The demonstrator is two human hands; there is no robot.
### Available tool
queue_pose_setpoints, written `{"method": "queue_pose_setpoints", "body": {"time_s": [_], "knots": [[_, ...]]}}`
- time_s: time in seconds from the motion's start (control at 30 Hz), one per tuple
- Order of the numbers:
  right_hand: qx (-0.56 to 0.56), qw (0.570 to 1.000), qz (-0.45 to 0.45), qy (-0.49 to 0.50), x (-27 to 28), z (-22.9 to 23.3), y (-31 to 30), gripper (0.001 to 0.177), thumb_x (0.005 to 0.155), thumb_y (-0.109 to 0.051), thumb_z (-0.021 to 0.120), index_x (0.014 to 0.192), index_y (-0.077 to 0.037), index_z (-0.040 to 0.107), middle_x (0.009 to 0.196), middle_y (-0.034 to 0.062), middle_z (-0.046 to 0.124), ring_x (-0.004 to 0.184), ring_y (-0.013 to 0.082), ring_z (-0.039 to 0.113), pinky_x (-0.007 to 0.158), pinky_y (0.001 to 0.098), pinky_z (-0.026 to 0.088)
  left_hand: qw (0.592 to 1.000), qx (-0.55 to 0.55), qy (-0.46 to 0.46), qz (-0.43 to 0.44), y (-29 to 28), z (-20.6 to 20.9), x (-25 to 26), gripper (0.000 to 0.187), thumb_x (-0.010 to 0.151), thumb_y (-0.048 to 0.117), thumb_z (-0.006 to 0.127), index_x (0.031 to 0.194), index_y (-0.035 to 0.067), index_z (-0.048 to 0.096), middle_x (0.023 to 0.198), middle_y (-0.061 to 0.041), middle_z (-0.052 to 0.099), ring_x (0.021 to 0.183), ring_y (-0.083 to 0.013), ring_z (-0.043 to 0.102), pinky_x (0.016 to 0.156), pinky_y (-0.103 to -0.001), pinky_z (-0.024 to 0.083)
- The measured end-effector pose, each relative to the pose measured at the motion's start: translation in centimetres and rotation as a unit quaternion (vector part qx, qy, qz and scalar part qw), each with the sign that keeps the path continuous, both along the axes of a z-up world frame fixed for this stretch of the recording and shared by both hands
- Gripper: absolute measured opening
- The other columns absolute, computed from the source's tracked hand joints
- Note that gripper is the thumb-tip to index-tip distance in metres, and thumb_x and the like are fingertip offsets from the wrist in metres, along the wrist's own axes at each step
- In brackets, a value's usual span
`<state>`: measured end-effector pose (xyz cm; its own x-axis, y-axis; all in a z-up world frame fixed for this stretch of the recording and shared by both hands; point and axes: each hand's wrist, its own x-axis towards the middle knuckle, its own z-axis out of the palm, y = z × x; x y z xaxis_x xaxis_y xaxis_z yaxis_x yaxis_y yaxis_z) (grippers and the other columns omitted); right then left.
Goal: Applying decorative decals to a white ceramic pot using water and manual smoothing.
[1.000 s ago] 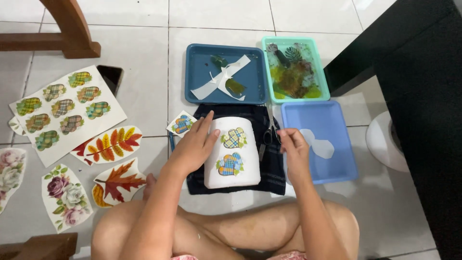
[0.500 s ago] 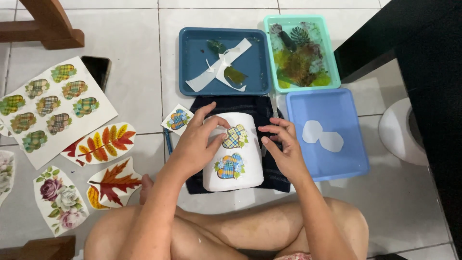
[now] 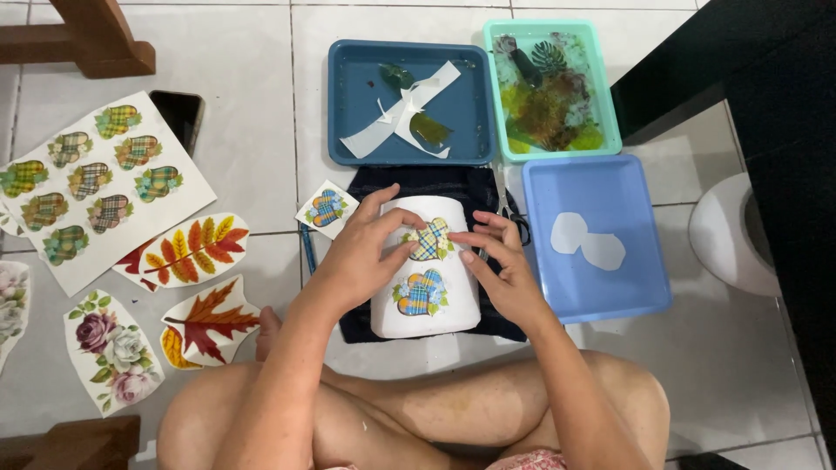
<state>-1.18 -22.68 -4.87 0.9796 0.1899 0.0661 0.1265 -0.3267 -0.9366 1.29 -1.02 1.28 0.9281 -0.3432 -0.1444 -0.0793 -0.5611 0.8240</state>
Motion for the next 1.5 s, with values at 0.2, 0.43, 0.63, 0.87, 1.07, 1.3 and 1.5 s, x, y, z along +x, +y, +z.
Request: {"method": "queue_pose_setpoints", "body": {"time_s": [0.2, 0.43, 0.63, 0.87, 1.07, 1.3, 1.5], "knots": [[-0.004, 1.000, 0.008, 0.025, -0.2, 0.3, -0.1, 0.043, 0.083, -0.018, 0.065, 0.125, -0.015, 0.056, 0.129, 0.0097, 0.035, 0.120, 0.0242, 0.040, 0.101, 0.0394, 0.035, 0.998, -0.016, 0.057, 0.022, 0.3, 1.5, 0.2, 0.044, 0.081, 0.019, 0.063, 0.123, 0.018, 0.051, 0.143, -0.021, 0.027, 0.126, -0.0467, 0.034, 0.098, -0.057, 0.037], [0.008, 0.999, 0.035, 0.041, -0.4, 0.5, 0.5, 0.077, 0.071, -0.021, 0.078, 0.137, -0.014, 0.039, 0.132, 0.0108, 0.029, 0.120, 0.0233, 0.034, 0.101, 0.0395, 0.031, 0.986, 0.023, 0.160, -0.028, 1.0, 2.8, -0.2, 0.094, 0.070, 0.024, 0.075, 0.145, 0.016, 0.020, 0.147, -0.029, 0.007, 0.131, -0.0485, 0.022, 0.100, -0.059, 0.031], [0.012, 0.998, 0.027, 0.054, -0.5, 0.7, 0.7, 0.071, 0.076, -0.020, 0.075, 0.136, -0.014, 0.039, 0.128, 0.0100, 0.031, 0.119, 0.0237, 0.033, 0.102, 0.0414, 0.031, 0.985, 0.026, 0.166, -0.033, 0.9, 3.0, -0.1, 0.094, 0.070, 0.022, 0.073, 0.146, 0.016, 0.018, 0.146, -0.031, 0.007, 0.131, -0.0486, 0.022, 0.100, -0.059, 0.031], [0.000, 0.998, 0.024, 0.052, -0.5, 0.4, 0.7, 0.067, 0.077, -0.023, 0.073, 0.135, -0.015, 0.041, 0.128, 0.0093, 0.031, 0.119, 0.0233, 0.034, 0.101, 0.0397, 0.032, 0.985, 0.026, 0.165, -0.033, 1.0, 2.8, -0.1, 0.093, 0.071, 0.023, 0.074, 0.146, 0.016, 0.019, 0.146, -0.030, 0.008, 0.132, -0.0473, 0.022, 0.101, -0.057, 0.032], [0.013, 0.998, 0.017, 0.063, -0.3, 0.5, 0.6, 0.065, 0.079, -0.025, 0.070, 0.135, -0.011, 0.040, 0.128, 0.0154, 0.032, 0.121, 0.0305, 0.034, 0.102, 0.0448, 0.031, 0.986, 0.020, 0.164, -0.027, 0.9, 2.9, -0.1, 0.091, 0.072, 0.026, 0.072, 0.145, 0.015, 0.020, 0.145, -0.031, 0.010, 0.131, -0.0474, 0.024, 0.101, -0.057, 0.031], [0.118, 0.989, -0.056, 0.072, 0.5, 0.3, -1.1, 0.051, 0.090, -0.025, 0.052, 0.134, -0.005, 0.037, 0.130, 0.0155, 0.037, 0.121, 0.0281, 0.038, 0.100, 0.0415, 0.033, 0.986, 0.017, 0.167, -0.005, 1.0, 2.6, 0.2, 0.079, 0.084, 0.039, 0.057, 0.145, 0.009, 0.018, 0.144, -0.032, 0.012, 0.130, -0.0479, 0.026, 0.100, -0.059, 0.031], [0.075, 0.995, -0.021, 0.068, 0.3, 0.9, -0.6, 0.051, 0.083, -0.019, 0.062, 0.130, -0.011, 0.045, 0.131, 0.0151, 0.037, 0.122, 0.0344, 0.037, 0.099, 0.0464, 0.034, 0.987, 0.027, 0.159, -0.014, 1.0, 2.9, 0.1, 0.078, 0.083, 0.028, 0.059, 0.146, 0.012, 0.015, 0.144, -0.033, 0.011, 0.128, -0.0496, 0.028, 0.098, -0.061, 0.032]]}}
